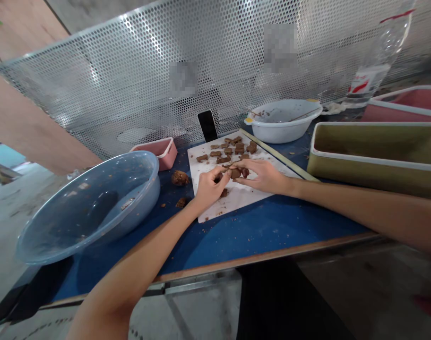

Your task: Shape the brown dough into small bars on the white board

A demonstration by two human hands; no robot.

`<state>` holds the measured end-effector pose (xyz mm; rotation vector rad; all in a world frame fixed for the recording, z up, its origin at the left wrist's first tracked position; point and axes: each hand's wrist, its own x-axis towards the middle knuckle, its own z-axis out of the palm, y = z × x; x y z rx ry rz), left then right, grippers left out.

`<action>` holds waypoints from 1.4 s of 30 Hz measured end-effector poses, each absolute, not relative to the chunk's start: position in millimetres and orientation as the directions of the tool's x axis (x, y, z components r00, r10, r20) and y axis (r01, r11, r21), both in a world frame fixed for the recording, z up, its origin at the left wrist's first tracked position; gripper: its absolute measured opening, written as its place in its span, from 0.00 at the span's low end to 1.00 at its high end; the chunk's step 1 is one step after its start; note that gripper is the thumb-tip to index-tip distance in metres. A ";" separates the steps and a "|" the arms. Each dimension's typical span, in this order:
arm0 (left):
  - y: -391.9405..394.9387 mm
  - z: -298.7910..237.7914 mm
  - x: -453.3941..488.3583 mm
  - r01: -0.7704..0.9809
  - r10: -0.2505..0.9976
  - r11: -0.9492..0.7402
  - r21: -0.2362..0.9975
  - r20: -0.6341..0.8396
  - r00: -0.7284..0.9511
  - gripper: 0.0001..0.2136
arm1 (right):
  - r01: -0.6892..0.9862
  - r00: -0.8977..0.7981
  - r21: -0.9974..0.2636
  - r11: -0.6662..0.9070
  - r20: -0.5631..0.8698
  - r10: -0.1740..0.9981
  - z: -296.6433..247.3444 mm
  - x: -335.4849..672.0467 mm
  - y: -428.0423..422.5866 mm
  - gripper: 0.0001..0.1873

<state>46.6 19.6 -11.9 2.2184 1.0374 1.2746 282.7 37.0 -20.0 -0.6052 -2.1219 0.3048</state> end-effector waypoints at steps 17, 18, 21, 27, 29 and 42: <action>13.7 -4.5 48.0 0.367 0.768 -0.641 0.674 0.559 0.312 0.20 | 0.345 -0.539 -0.425 0.837 0.640 0.547 -18.3 284.9 38.2 0.30; 13.7 -4.4 48.0 0.366 0.765 -0.644 0.672 0.561 0.316 0.20 | 0.346 -0.540 -0.416 0.841 0.645 0.541 -17.9 284.9 38.1 0.32; 14.0 -5.0 47.8 0.369 0.773 -0.634 0.679 0.548 0.319 0.19 | 0.311 -0.548 -0.361 0.879 0.687 0.477 -17.3 284.0 37.2 0.24; 15.0 -6.5 46.7 0.357 0.785 -0.611 0.707 0.480 0.392 0.19 | 0.335 -0.513 -0.340 0.879 0.716 0.473 -19.4 283.2 37.0 0.22; 14.1 -6.0 46.8 0.374 0.779 -0.618 0.692 0.472 0.414 0.18 | 0.358 -0.504 -0.360 0.861 0.702 0.503 -20.1 283.5 37.6 0.23; 13.9 -8.3 44.7 0.311 0.786 -0.595 0.741 0.456 0.417 0.17 | 0.291 -0.534 -0.317 0.903 0.729 0.428 -19.0 284.5 38.6 0.20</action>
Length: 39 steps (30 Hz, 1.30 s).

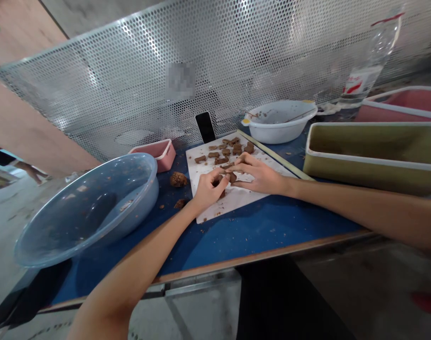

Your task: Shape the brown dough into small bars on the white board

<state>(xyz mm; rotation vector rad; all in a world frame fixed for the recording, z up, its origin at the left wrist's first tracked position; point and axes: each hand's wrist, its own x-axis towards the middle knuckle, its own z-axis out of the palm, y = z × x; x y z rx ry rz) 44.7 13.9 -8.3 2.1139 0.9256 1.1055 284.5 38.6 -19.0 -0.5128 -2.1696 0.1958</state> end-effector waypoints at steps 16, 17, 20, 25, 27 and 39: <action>13.4 -7.3 46.5 0.389 0.709 -0.701 0.598 0.525 0.471 0.15 | 0.322 -0.497 -0.353 0.878 0.726 0.475 -15.9 284.0 34.1 0.18; 13.4 -7.1 46.6 0.394 0.706 -0.705 0.590 0.531 0.468 0.15 | 0.318 -0.498 -0.353 0.880 0.727 0.472 -15.8 283.9 33.7 0.18; 12.7 -5.7 46.9 0.408 0.712 -0.700 0.586 0.528 0.463 0.16 | 0.302 -0.512 -0.349 0.887 0.725 0.460 -16.5 283.7 33.8 0.18; 12.0 -4.6 46.9 0.410 0.711 -0.701 0.584 0.523 0.470 0.17 | 0.265 -0.517 -0.309 0.913 0.754 0.405 -16.3 283.4 34.3 0.15; 12.0 -4.9 46.9 0.413 0.708 -0.704 0.577 0.524 0.474 0.17 | 0.253 -0.518 -0.279 0.926 0.770 0.373 -15.8 283.2 34.6 0.14; 11.3 -5.0 46.7 0.403 0.719 -0.692 0.600 0.522 0.458 0.17 | 0.286 -0.514 -0.250 0.925 0.774 0.368 -18.1 283.0 35.2 0.16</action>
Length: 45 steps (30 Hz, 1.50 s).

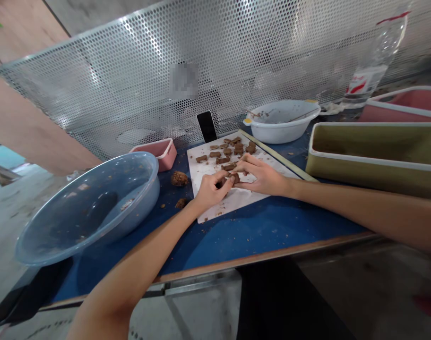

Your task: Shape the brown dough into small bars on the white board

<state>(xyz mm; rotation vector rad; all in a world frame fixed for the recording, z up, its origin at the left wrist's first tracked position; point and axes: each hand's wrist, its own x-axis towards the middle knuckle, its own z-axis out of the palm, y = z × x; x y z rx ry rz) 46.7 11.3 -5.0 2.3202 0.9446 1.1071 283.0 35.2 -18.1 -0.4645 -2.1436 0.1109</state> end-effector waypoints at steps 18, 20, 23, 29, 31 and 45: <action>11.1 -4.4 47.8 0.353 0.765 -0.632 0.690 0.482 0.428 0.16 | 0.287 -0.490 -0.211 0.934 0.806 0.332 -20.8 283.9 38.5 0.17; 11.1 -5.0 48.9 0.344 0.763 -0.634 0.693 0.487 0.425 0.15 | 0.294 -0.485 -0.234 0.927 0.799 0.356 -20.9 283.8 38.8 0.17; 11.3 -6.2 49.7 0.342 0.746 -0.656 0.673 0.508 0.430 0.15 | 0.306 -0.496 -0.251 0.918 0.781 0.379 -20.9 284.1 40.3 0.17; 12.7 -7.9 48.3 0.358 0.747 -0.657 0.663 0.512 0.424 0.15 | 0.281 -0.553 -0.245 0.928 0.748 0.365 -19.9 283.9 39.4 0.27; 12.4 -6.8 48.1 0.360 0.740 -0.666 0.654 0.517 0.430 0.15 | 0.266 -0.558 -0.213 0.940 0.762 0.330 -20.0 283.8 38.4 0.26; 12.3 -6.5 47.1 0.355 0.752 -0.643 0.679 0.471 0.461 0.18 | 0.321 -0.506 -0.255 0.912 0.768 0.393 -20.3 283.3 38.4 0.19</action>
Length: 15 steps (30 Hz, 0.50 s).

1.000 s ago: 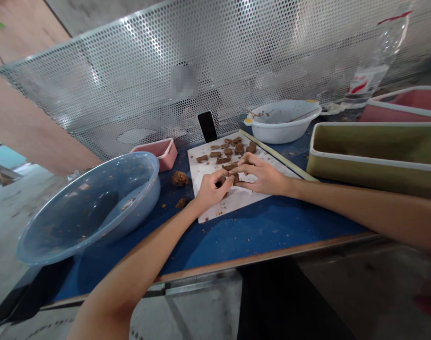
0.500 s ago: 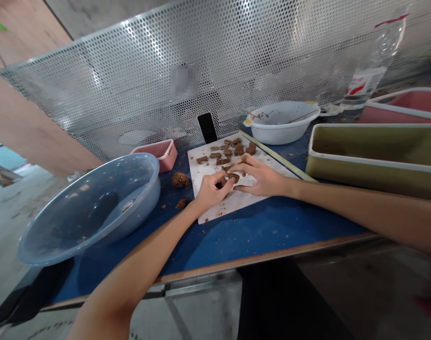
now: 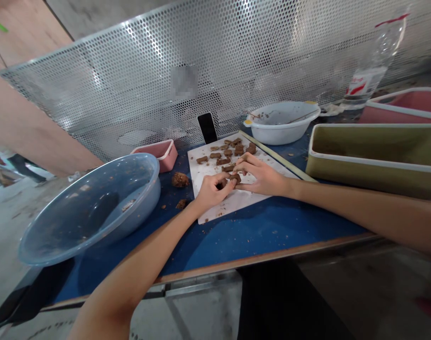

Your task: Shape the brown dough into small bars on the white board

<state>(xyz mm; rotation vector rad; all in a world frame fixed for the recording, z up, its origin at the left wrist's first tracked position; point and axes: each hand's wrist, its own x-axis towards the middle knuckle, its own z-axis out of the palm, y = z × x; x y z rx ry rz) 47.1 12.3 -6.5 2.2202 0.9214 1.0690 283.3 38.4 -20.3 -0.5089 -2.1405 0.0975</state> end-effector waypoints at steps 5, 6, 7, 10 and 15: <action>9.7 -3.9 46.9 0.369 0.763 -0.632 0.681 0.467 0.446 0.17 | 0.307 -0.529 -0.238 0.922 0.762 0.373 -22.0 283.9 39.8 0.24; 9.4 -3.3 46.8 0.373 0.764 -0.632 0.679 0.465 0.447 0.17 | 0.300 -0.526 -0.225 0.927 0.771 0.358 -21.7 283.6 39.5 0.22; 9.2 -2.9 46.7 0.377 0.764 -0.632 0.678 0.463 0.450 0.16 | 0.294 -0.523 -0.212 0.932 0.781 0.342 -21.3 283.2 39.1 0.20; 10.1 -3.0 46.4 0.376 0.759 -0.637 0.673 0.464 0.456 0.16 | 0.288 -0.511 -0.176 0.941 0.803 0.307 -19.2 282.2 37.2 0.17; 12.7 -4.9 46.7 0.336 0.752 -0.633 0.697 0.452 0.479 0.18 | 0.316 -0.515 -0.201 0.927 0.784 0.346 -16.6 282.7 35.6 0.16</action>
